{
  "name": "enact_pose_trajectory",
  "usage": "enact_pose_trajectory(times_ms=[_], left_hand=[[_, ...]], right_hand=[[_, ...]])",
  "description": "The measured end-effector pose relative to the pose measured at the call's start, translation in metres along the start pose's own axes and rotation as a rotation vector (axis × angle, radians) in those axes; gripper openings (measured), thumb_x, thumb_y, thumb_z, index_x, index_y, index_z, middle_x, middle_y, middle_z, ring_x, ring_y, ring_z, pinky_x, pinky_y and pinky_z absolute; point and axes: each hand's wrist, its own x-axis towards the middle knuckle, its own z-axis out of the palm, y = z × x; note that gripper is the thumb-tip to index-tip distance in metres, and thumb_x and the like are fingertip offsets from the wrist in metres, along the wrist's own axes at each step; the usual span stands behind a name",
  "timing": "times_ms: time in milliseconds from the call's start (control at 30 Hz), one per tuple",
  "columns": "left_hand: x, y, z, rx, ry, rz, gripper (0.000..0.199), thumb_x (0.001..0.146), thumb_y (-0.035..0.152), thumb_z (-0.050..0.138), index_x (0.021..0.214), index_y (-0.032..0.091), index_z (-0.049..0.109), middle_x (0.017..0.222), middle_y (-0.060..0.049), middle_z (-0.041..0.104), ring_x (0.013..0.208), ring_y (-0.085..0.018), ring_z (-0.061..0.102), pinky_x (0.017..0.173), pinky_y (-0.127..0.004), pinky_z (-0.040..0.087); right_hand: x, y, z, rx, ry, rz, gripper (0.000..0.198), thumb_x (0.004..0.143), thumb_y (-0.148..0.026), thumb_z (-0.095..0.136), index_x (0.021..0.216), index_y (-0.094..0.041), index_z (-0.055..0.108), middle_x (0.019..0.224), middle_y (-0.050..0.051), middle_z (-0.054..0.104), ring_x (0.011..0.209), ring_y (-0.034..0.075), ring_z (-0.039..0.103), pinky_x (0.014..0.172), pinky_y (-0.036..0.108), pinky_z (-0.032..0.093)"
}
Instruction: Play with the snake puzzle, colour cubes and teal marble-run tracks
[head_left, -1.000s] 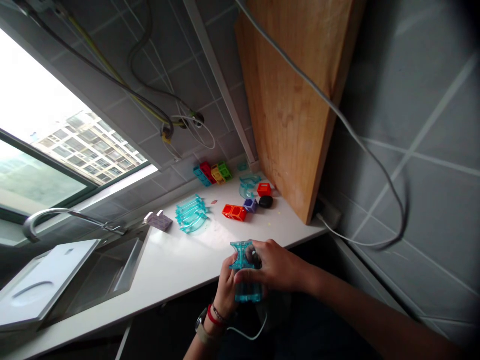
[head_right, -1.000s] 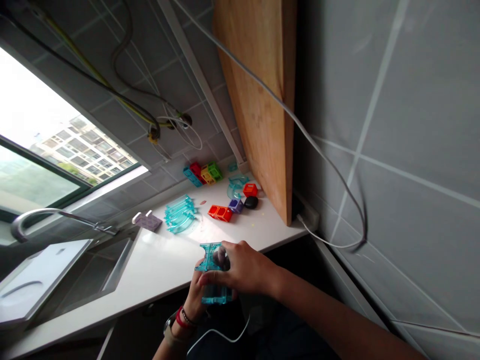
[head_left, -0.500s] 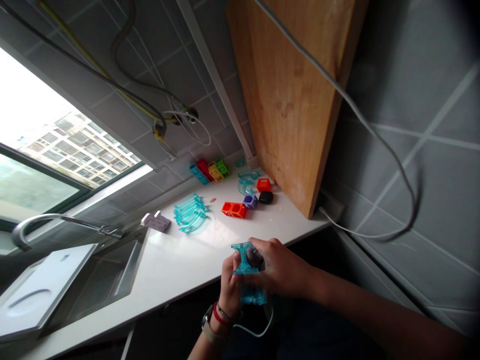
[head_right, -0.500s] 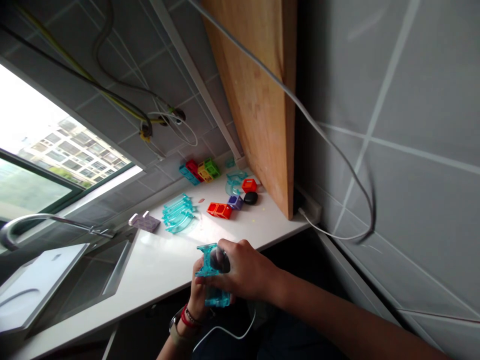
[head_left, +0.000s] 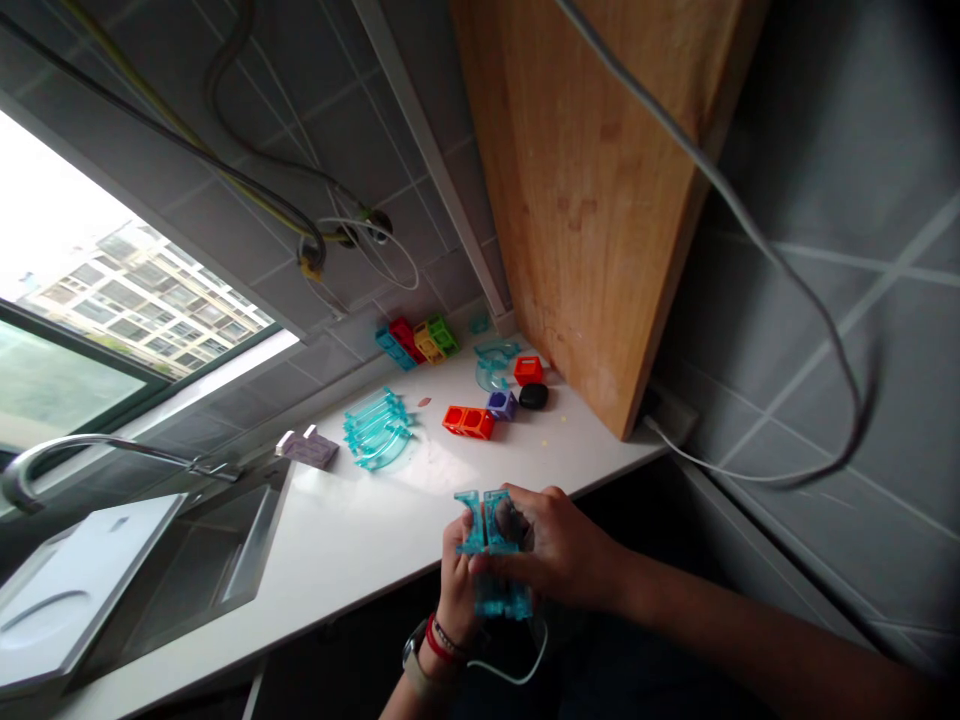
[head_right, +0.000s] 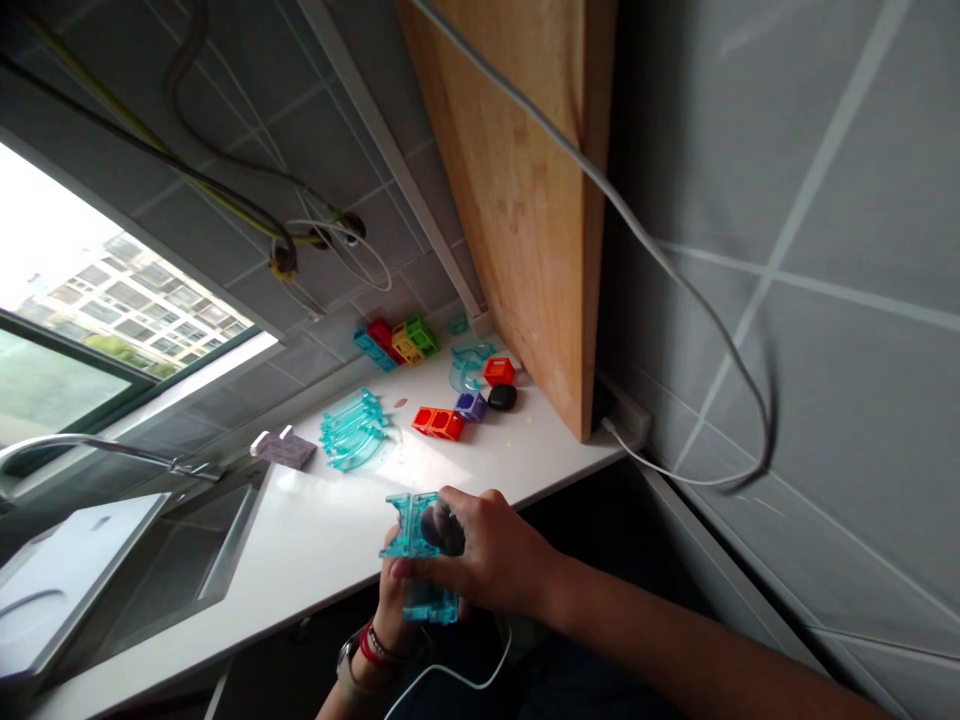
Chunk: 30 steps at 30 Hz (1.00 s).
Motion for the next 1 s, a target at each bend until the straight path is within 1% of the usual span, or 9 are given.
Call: enact_pose_trajectory(times_ms=[133,233,333,467,667,767,867,933,1000], left_hand=[[0.004,0.007,0.009,-0.067,-0.016,-0.051,0.058,0.083,0.074,0.066,0.068,0.018,0.062,0.059,-0.002,0.059,0.054,-0.015,0.055,0.052,-0.025,0.047],[0.006,0.009,0.012,-0.03,0.008,0.007,0.062,0.084,0.075,0.064,0.061,0.018,0.055,0.054,0.0,0.052,0.05,-0.012,0.046,0.049,-0.023,0.041],[0.009,0.011,0.011,0.033,0.008,0.05,0.064,0.085,0.076,0.062,0.059,0.018,0.053,0.054,0.001,0.05,0.049,-0.011,0.042,0.048,-0.024,0.038],[0.015,0.015,0.009,0.072,-0.05,0.015,0.065,0.086,0.078,0.059,0.061,0.018,0.055,0.055,0.001,0.049,0.05,-0.012,0.04,0.049,-0.025,0.035],[0.017,0.013,0.012,-0.003,-0.035,-0.018,0.059,0.084,0.077,0.063,0.065,0.021,0.059,0.06,-0.002,0.055,0.056,-0.016,0.048,0.052,-0.028,0.043],[0.02,0.01,0.009,-0.101,-0.038,-0.044,0.065,0.087,0.084,0.048,0.074,0.022,0.062,0.069,-0.004,0.06,0.063,-0.018,0.056,0.056,-0.029,0.049],[0.025,0.01,-0.001,-0.272,-0.146,-0.056,0.075,0.084,0.092,0.036,0.099,0.024,0.064,0.093,-0.008,0.069,0.081,-0.023,0.067,0.062,-0.03,0.055],[0.025,0.014,-0.009,-0.284,-0.238,-0.019,0.077,0.082,0.09,0.047,0.122,0.026,0.061,0.119,-0.012,0.068,0.102,-0.029,0.069,0.075,-0.034,0.059],[0.022,0.02,-0.016,-0.195,-0.303,0.01,0.075,0.083,0.077,0.065,0.138,0.027,0.055,0.138,-0.014,0.062,0.118,-0.032,0.065,0.09,-0.038,0.058]], right_hand=[[0.004,0.008,0.001,-0.033,-0.01,0.036,0.044,0.077,-0.057,0.084,0.085,-0.02,0.061,0.066,-0.006,0.057,0.059,0.011,0.048,0.056,0.024,0.036],[0.006,0.015,0.003,-0.051,-0.012,0.039,0.044,0.076,-0.055,0.085,0.083,-0.02,0.059,0.065,-0.007,0.055,0.058,0.011,0.047,0.056,0.024,0.035],[0.007,0.02,0.004,-0.048,-0.022,0.047,0.043,0.076,-0.054,0.085,0.083,-0.021,0.058,0.066,-0.007,0.056,0.059,0.011,0.049,0.057,0.024,0.036],[0.008,0.023,0.005,-0.042,-0.031,0.056,0.041,0.078,-0.052,0.085,0.084,-0.022,0.057,0.068,-0.006,0.059,0.061,0.012,0.053,0.058,0.024,0.039],[0.009,0.027,0.003,-0.052,-0.015,0.062,0.039,0.08,-0.05,0.084,0.083,-0.021,0.058,0.071,-0.005,0.062,0.062,0.014,0.058,0.058,0.024,0.041],[0.012,0.028,0.001,0.003,-0.02,0.08,0.039,0.078,-0.047,0.086,0.087,-0.022,0.058,0.072,-0.005,0.065,0.064,0.015,0.063,0.056,0.023,0.042],[0.014,0.026,-0.002,0.045,0.035,0.099,0.039,0.077,-0.041,0.087,0.091,-0.022,0.056,0.072,-0.005,0.066,0.064,0.015,0.065,0.057,0.023,0.044],[0.013,0.025,-0.002,0.06,0.09,0.077,0.039,0.076,-0.035,0.087,0.095,-0.023,0.055,0.076,-0.005,0.068,0.068,0.015,0.067,0.061,0.023,0.047],[0.012,0.026,-0.001,0.057,0.128,0.043,0.039,0.076,-0.03,0.086,0.099,-0.023,0.055,0.085,-0.004,0.07,0.075,0.016,0.069,0.067,0.024,0.05]])
